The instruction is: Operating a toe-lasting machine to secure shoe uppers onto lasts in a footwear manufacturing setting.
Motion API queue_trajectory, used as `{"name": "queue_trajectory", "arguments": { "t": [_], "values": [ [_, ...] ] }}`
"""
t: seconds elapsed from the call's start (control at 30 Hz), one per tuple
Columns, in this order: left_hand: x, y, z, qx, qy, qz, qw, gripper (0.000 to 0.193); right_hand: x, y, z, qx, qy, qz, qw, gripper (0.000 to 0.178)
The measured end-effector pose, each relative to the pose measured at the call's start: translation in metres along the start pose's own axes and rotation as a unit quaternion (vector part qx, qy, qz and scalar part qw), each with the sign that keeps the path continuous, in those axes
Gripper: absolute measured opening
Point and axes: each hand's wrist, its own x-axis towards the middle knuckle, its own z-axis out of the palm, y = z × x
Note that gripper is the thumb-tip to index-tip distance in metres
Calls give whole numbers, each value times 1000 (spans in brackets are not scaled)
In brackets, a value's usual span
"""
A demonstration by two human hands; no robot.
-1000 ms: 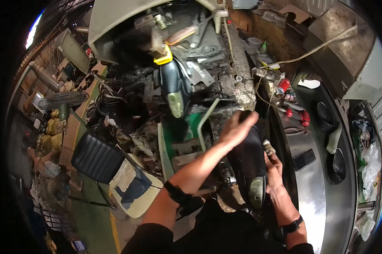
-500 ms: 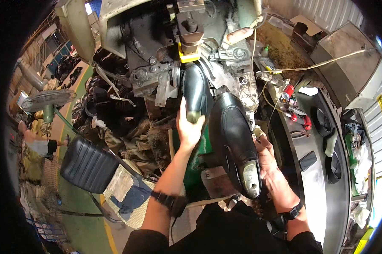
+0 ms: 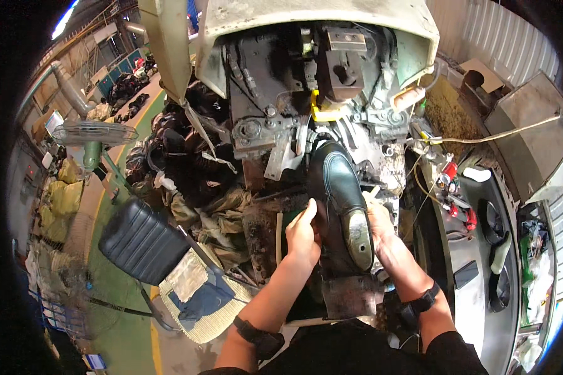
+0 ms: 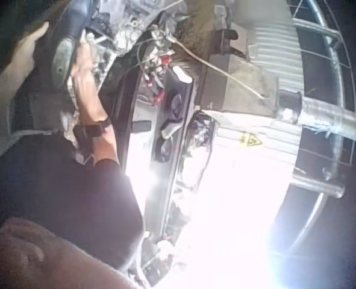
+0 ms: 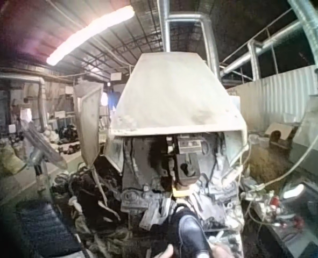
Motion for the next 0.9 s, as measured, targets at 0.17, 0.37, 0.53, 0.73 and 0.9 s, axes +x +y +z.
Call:
{"name": "queue_trajectory", "arguments": {
  "t": [0.17, 0.37, 0.53, 0.73, 0.9],
  "values": [
    [37, 2, 9, -98, -13, -26, 995, 27, 44, 3, 2, 8, 51, -12, 999, 11],
    [62, 2, 11, -105, 41, -49, 992, 30, 69, 9, -16, -106, 113, -101, 983, 77],
    [67, 3, 18, -87, 98, -42, 991, 33, 86, 11, -29, -232, 176, -144, 946, 74],
    [76, -3, 15, -98, 79, -38, 991, 34, 91, 12, -37, -254, 202, -132, 937, 76],
    [85, -20, 14, -56, 149, 27, 987, 32, 96, 15, -41, -333, 208, -211, 895, 78]
  ]
}}
